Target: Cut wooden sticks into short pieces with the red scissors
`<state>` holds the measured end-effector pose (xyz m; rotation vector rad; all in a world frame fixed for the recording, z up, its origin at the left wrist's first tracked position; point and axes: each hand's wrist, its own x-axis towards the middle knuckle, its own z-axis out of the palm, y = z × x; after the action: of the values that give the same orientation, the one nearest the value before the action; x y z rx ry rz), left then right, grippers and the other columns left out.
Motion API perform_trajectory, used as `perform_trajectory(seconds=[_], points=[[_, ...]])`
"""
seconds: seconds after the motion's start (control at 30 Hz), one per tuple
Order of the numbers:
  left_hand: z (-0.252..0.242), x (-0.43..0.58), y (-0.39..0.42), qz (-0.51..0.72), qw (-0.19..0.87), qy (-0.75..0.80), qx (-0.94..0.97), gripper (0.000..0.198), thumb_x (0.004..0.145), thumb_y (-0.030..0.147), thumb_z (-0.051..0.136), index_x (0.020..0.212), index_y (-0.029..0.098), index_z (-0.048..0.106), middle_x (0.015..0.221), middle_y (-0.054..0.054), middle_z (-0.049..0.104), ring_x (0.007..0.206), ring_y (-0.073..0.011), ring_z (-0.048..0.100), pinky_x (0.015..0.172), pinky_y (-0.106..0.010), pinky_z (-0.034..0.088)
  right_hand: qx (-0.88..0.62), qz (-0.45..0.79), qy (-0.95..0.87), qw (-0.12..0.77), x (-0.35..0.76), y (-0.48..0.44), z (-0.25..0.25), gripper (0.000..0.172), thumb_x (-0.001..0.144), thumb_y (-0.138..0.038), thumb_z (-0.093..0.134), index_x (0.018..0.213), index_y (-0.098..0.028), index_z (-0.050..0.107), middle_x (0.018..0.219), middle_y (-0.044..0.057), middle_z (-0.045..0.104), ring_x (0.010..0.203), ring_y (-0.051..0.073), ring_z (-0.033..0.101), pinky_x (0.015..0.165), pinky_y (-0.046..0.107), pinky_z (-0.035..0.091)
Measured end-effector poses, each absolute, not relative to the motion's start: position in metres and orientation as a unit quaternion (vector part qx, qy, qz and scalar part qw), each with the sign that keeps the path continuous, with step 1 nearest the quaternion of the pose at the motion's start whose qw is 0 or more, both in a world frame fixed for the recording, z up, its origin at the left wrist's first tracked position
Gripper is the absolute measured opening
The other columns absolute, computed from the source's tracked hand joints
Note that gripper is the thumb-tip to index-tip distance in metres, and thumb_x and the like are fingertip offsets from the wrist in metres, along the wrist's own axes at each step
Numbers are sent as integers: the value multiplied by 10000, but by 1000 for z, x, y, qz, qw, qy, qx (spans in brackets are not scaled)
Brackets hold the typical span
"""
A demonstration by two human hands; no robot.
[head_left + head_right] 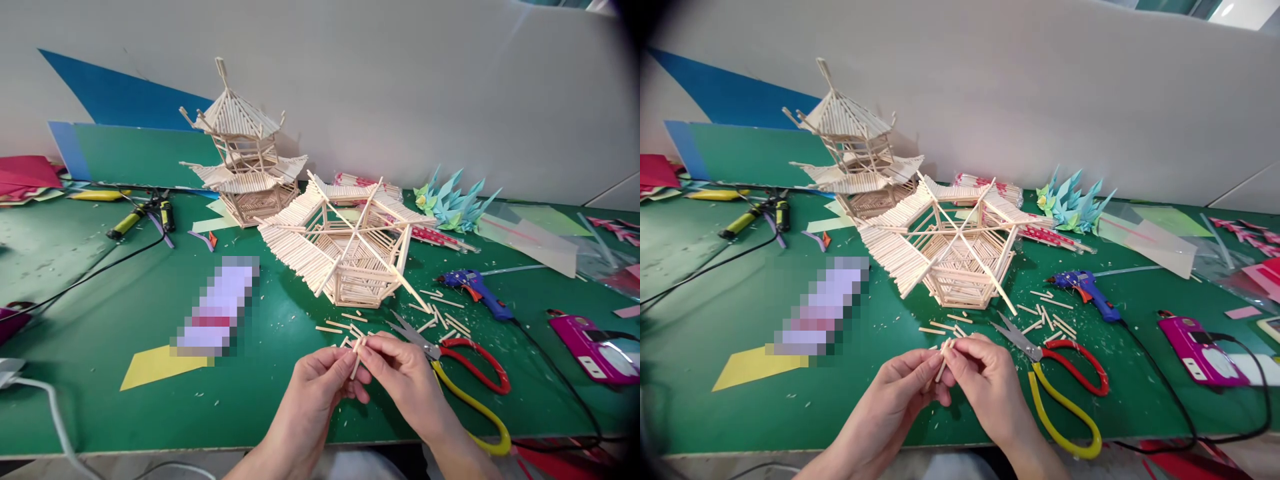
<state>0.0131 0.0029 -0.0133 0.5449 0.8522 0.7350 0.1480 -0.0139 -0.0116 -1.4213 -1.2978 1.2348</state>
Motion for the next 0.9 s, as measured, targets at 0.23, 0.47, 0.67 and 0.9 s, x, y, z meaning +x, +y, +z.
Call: perform_trajectory(seconds=[0.23, 0.47, 0.67, 0.9], points=[[-7, 16, 1, 360, 796, 402, 275, 169, 753, 243, 629, 676, 99, 675, 605, -25, 616, 515, -118, 533, 556, -247, 395, -579, 458, -520, 431, 146, -17, -12, 243, 836, -326, 520, 659, -178, 594, 640, -27, 455, 563, 103, 489, 521, 218, 415], [-7, 18, 2, 356, 794, 406, 280, 177, 768, 251, 611, 695, 101, 667, 613, -24, 609, 518, -118, 532, 556, -246, 401, -570, 456, -515, 449, 145, -17, -15, 218, 829, -304, 540, 654, -183, 590, 636, -29, 456, 547, 92, 475, 495, 199, 403], [-9, 17, 0, 360, 789, 414, 278, 191, 751, 266, 630, 658, 102, 655, 598, -21, 602, 479, -94, 487, 514, -229, 377, -580, 442, -519, 445, 144, -16, -16, 192, 825, -300, 545, 687, -179, 603, 642, -22, 479, 551, 93, 478, 503, 196, 408], [-13, 21, -1, 365, 774, 425, 295, 193, 762, 244, 625, 639, 95, 629, 589, -17, 605, 465, -67, 439, 495, -205, 339, -579, 438, -512, 459, 143, -15, -10, 243, 820, -283, 543, 604, -174, 566, 587, -32, 463, 522, 90, 479, 491, 190, 405]])
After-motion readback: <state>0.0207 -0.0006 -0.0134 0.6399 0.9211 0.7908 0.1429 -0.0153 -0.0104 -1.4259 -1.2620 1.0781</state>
